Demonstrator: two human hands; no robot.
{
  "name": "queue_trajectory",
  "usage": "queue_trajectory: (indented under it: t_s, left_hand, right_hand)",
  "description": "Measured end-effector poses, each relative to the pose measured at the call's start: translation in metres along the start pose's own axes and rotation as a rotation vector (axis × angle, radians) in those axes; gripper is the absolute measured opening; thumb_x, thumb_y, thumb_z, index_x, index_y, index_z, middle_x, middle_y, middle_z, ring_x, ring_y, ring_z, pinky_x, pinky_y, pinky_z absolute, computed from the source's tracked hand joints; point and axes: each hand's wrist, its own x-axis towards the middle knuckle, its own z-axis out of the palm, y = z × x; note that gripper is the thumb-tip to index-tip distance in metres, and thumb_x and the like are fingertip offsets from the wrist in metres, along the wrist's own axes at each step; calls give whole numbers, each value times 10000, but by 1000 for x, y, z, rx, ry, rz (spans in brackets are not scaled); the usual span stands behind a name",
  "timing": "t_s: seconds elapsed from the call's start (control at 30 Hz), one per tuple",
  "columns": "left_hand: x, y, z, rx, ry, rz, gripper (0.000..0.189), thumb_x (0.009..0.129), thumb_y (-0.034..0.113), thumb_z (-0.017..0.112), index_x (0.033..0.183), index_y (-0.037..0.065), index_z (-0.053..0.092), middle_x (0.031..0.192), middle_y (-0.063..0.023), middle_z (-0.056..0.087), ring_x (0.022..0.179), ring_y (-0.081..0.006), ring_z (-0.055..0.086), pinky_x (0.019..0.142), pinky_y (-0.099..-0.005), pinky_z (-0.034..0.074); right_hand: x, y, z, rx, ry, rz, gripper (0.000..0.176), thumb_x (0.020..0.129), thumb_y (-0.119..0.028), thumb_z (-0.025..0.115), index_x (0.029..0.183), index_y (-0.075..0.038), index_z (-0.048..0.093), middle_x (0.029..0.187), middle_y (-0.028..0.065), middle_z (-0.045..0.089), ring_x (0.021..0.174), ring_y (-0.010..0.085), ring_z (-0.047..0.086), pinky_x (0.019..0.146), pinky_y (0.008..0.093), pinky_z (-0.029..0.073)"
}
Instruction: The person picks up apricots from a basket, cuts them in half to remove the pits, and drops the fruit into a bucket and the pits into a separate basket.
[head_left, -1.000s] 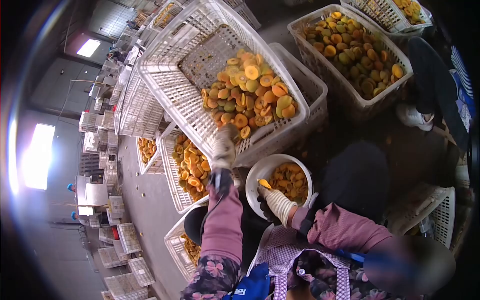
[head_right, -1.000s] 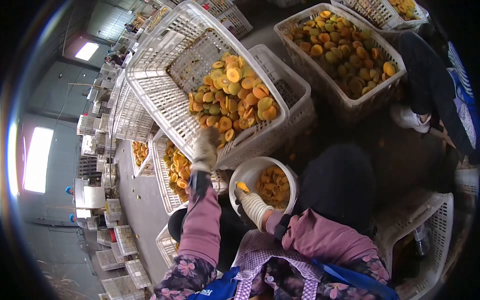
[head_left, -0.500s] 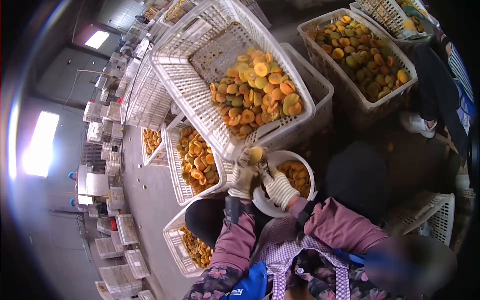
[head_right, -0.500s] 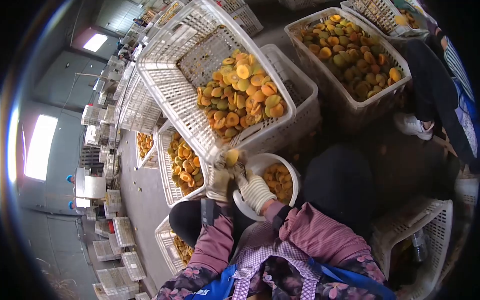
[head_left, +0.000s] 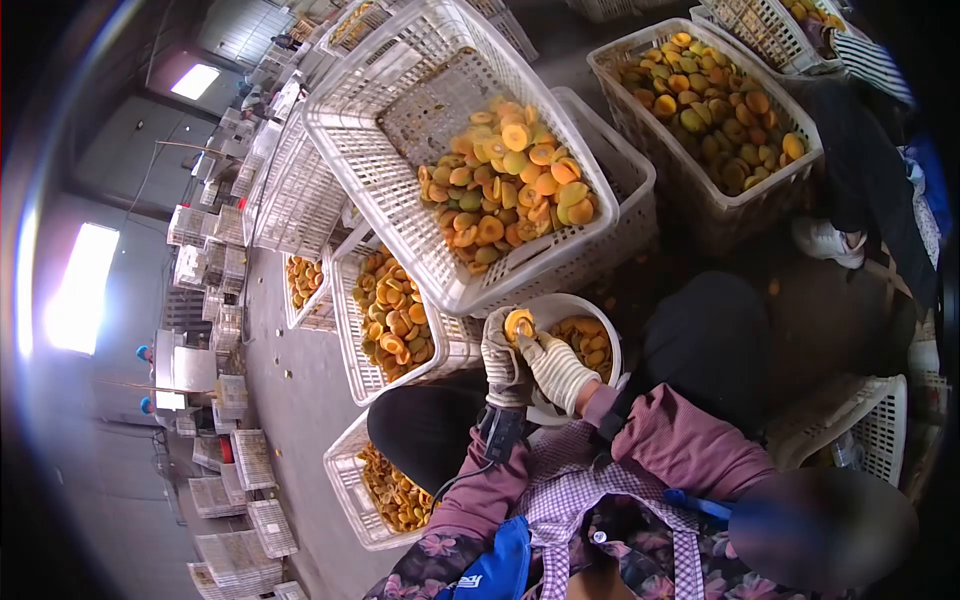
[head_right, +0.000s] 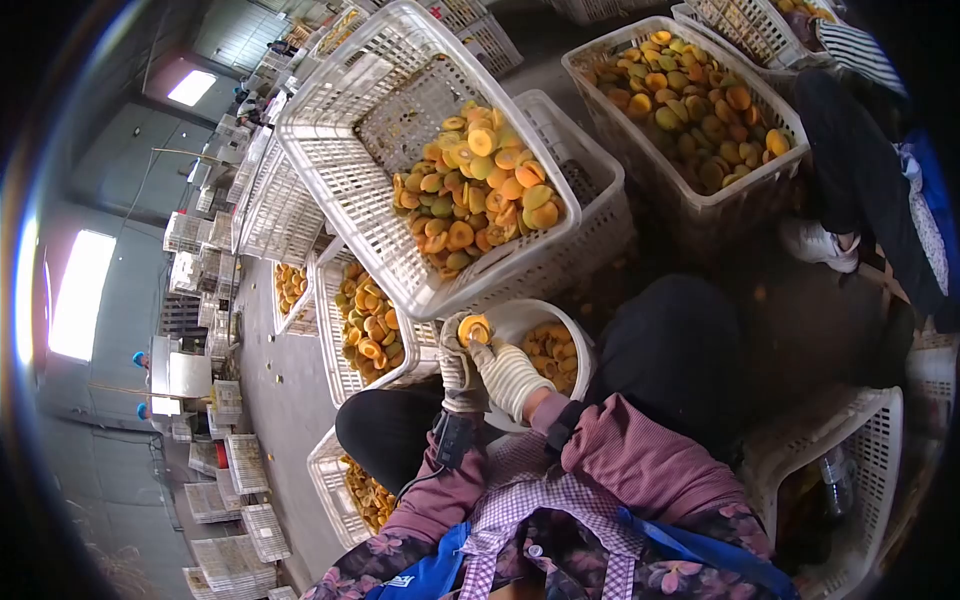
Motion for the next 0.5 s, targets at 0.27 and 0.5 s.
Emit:
queue_trajectory:
  t_s: [0.27, 0.5]
  left_hand:
    - [-9, 30, -4, -678, -38, -268, 343, 950, 335, 401, 1015, 15, 509, 929, -99, 566, 820, -194, 569, 725, -295, 486]
    - [-8, 57, -16, -512, -108, -472, 338, 929, 364, 443, 832, 55, 538, 724, -58, 576, 629, -157, 566, 552, -260, 462]
  right_hand:
    - [-13, -13, -13, -679, -154, -74, 281, 894, -239, 454, 1032, -22, 566, 853, 214, 589, 795, 396, 564, 709, 403, 488]
    - [-27, -28, -7, 153, -453, 297, 463, 902, -474, 433, 1033, -49, 562, 697, 108, 607, 525, 241, 545, 475, 332, 424]
